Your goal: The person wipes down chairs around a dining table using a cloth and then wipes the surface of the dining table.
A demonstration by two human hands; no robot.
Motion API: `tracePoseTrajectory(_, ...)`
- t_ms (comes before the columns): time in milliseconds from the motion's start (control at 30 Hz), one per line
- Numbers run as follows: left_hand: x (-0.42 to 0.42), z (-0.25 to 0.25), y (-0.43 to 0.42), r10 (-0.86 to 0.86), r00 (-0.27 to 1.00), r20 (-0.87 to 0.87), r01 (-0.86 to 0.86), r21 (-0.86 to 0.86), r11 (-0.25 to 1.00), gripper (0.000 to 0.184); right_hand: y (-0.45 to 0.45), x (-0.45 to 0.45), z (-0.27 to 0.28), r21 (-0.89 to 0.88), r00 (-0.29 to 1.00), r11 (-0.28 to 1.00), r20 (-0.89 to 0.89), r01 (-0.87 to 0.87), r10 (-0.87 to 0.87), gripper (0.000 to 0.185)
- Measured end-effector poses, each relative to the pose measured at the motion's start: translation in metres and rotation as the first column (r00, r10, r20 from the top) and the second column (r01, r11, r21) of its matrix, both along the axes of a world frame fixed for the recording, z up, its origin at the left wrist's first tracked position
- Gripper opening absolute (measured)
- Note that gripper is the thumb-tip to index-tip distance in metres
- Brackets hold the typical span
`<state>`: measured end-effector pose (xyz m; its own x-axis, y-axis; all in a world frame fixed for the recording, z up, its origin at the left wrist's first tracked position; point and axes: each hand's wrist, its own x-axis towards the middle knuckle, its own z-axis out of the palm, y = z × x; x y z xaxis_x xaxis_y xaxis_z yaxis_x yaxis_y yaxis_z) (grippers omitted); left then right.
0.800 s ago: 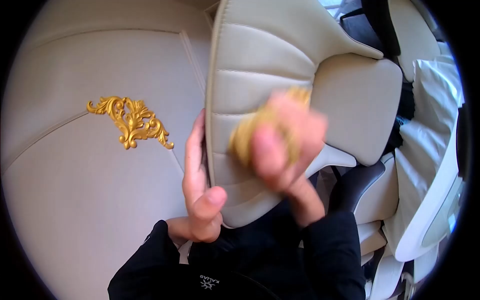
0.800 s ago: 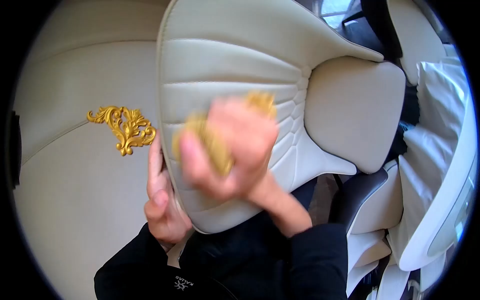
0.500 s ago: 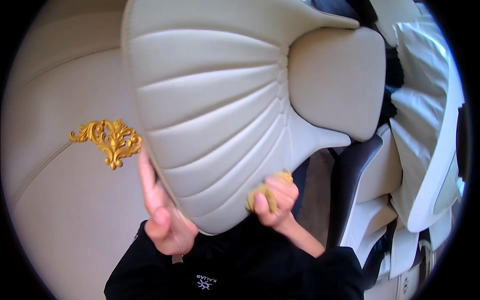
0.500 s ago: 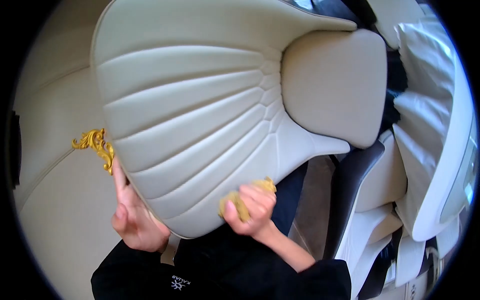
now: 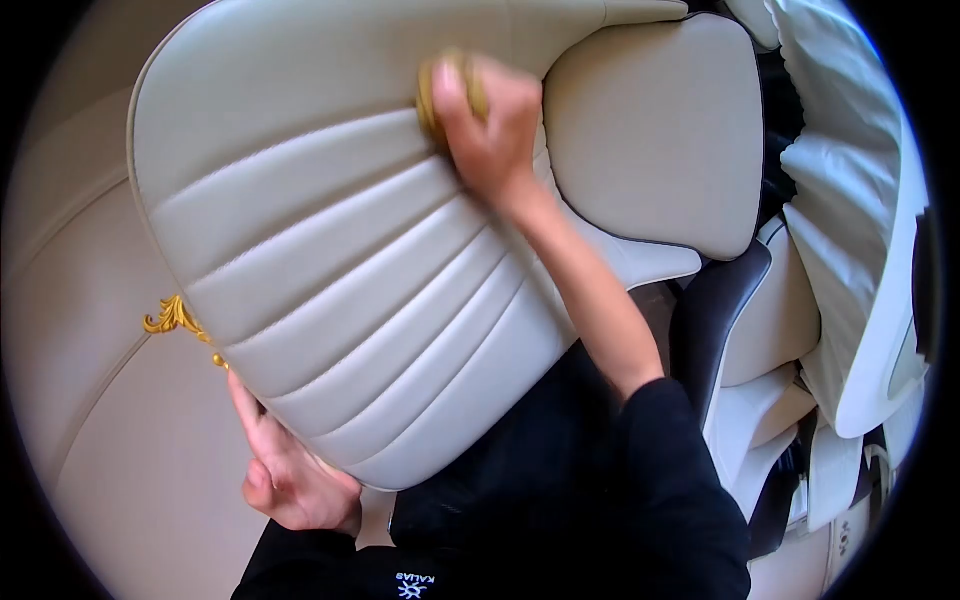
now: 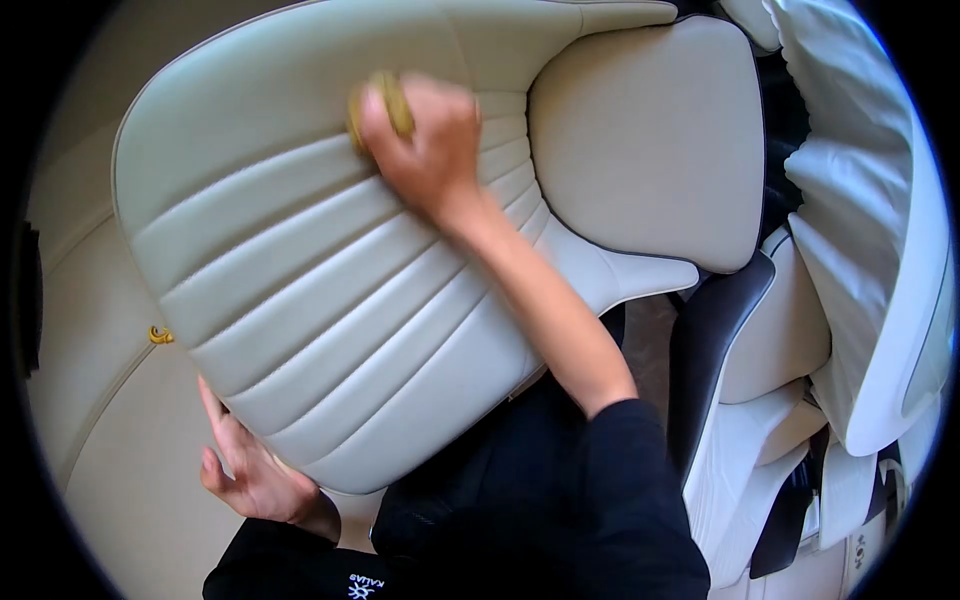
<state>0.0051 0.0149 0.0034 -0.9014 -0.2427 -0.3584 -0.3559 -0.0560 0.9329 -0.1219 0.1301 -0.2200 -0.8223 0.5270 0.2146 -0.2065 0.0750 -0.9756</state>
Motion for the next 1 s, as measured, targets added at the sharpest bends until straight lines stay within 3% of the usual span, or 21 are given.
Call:
tracePoseTrajectory(100, -0.002, 0.002, 0.001, 0.026, 0.998, 0.052, -0.021, -0.101, 0.995, 0.094, 0.004, 0.118, -0.048, -0.050, 0.890, 0.925, 0.259, -0.375, 0.375, 0.027)
tracePoseTrajectory(133, -0.002, 0.003, 0.001, 0.009, 0.997, 0.076, 0.001, -0.129, 0.992, 0.094, 0.012, 0.157, -0.062, -0.036, 0.828, 0.898, 0.372, -0.438, 0.419, 0.028)
tracePoseTrajectory(233, -0.001, 0.005, 0.000, 0.010, 0.994, 0.111, 0.010, -0.184, 0.983, 0.095, 0.050, 0.212, -0.082, -0.027, 0.786, 0.903, 0.483, -0.428, 0.387, 0.026)
tracePoseTrajectory(300, -0.001, 0.007, 0.002, 0.025, 0.992, 0.124, -0.001, -0.193, 0.981, 0.095, 0.069, 0.218, -0.080, 0.051, 0.627, 0.841, 0.690, -0.539, 0.360, 0.027)
tracePoseTrajectory(333, -0.003, 0.007, 0.003, 0.015, 0.992, 0.122, 0.008, -0.192, 0.981, 0.093, 0.067, 0.209, -0.082, -0.154, 0.487, 0.834, 0.750, -0.530, 0.448, 0.031)
tracePoseTrajectory(367, -0.004, 0.008, 0.004, 0.005, 0.993, 0.120, 0.018, -0.192, 0.981, 0.092, 0.057, 0.196, -0.086, -0.414, 0.464, 0.846, 0.710, -0.335, 0.531, 0.034)
tracePoseTrajectory(400, -0.004, 0.009, 0.003, 0.006, 0.992, 0.125, 0.019, -0.193, 0.981, 0.092, 0.042, 0.181, -0.090, -0.636, 0.463, 0.764, 0.647, -0.110, 0.606, 0.036)
tracePoseTrajectory(467, -0.001, 0.006, -0.001, 0.006, 0.998, 0.059, 0.004, -0.157, 0.988, 0.087, 0.016, 0.125, -0.091, -0.656, 0.675, 0.753, 0.576, 0.045, 0.461, 0.040)
tracePoseTrajectory(533, -0.003, 0.004, 0.004, -0.006, 0.999, 0.046, 0.015, -0.183, 0.983, 0.085, -0.003, 0.061, -0.101, -0.494, 0.786, 0.838, 0.603, 0.232, 0.138, 0.041)
tracePoseTrajectory(600, -0.003, 0.005, 0.007, -0.020, 0.999, 0.049, 0.030, -0.216, 0.976, 0.083, 0.010, -0.001, -0.107, -0.569, 0.847, 0.728, 0.531, 0.382, -0.030, 0.041)
tracePoseTrajectory(667, -0.002, 0.005, 0.005, 0.005, 1.000, 0.018, -0.001, -0.243, 0.970, 0.082, 0.040, -0.045, -0.115, -0.703, 0.870, 0.539, 0.476, 0.464, -0.129, 0.042)
tracePoseTrajectory(700, -0.002, 0.005, 0.003, 0.000, 1.000, 0.018, 0.005, -0.247, 0.969, 0.082, 0.045, -0.052, -0.127, -0.705, 0.870, 0.534, 0.476, 0.467, -0.132, 0.042)
tracePoseTrajectory(767, 0.000, 0.006, 0.001, 0.000, 1.000, 0.014, 0.004, -0.262, 0.965, 0.081, 0.050, -0.055, -0.150, -0.601, 0.904, 0.680, 0.336, 0.421, -0.262, 0.043)
tracePoseTrajectory(833, -0.001, 0.004, 0.003, 0.003, 1.000, 0.013, 0.000, -0.260, 0.966, 0.081, 0.039, -0.024, -0.168, -0.483, 0.904, 0.836, 0.426, 0.259, -0.034, 0.041)
tracePoseTrajectory(900, 0.000, 0.002, 0.005, 0.010, 1.000, 0.009, -0.007, -0.258, 0.966, 0.080, 0.016, 0.038, -0.212, -0.391, 0.825, 0.920, 0.507, -0.040, 0.251, 0.041)
tracePoseTrajectory(933, 0.000, 0.001, 0.004, 0.003, 1.000, 0.000, -0.003, -0.281, 0.960, 0.080, 0.020, 0.075, -0.231, -0.333, 0.766, 0.917, 0.523, -0.221, 0.374, 0.041)
tracePoseTrajectory(967, 0.000, 0.000, 0.002, -0.007, 1.000, -0.013, 0.003, -0.304, 0.953, 0.080, 0.045, 0.104, -0.216, -0.445, 0.544, 0.777, 0.555, -0.446, 0.630, 0.042)
tracePoseTrajectory(1000, 0.000, -0.001, -0.001, -0.008, 1.000, -0.022, 0.001, -0.301, 0.954, 0.080, 0.061, 0.138, -0.216, -0.486, 0.350, 0.655, 0.577, -0.579, 0.738, 0.041)
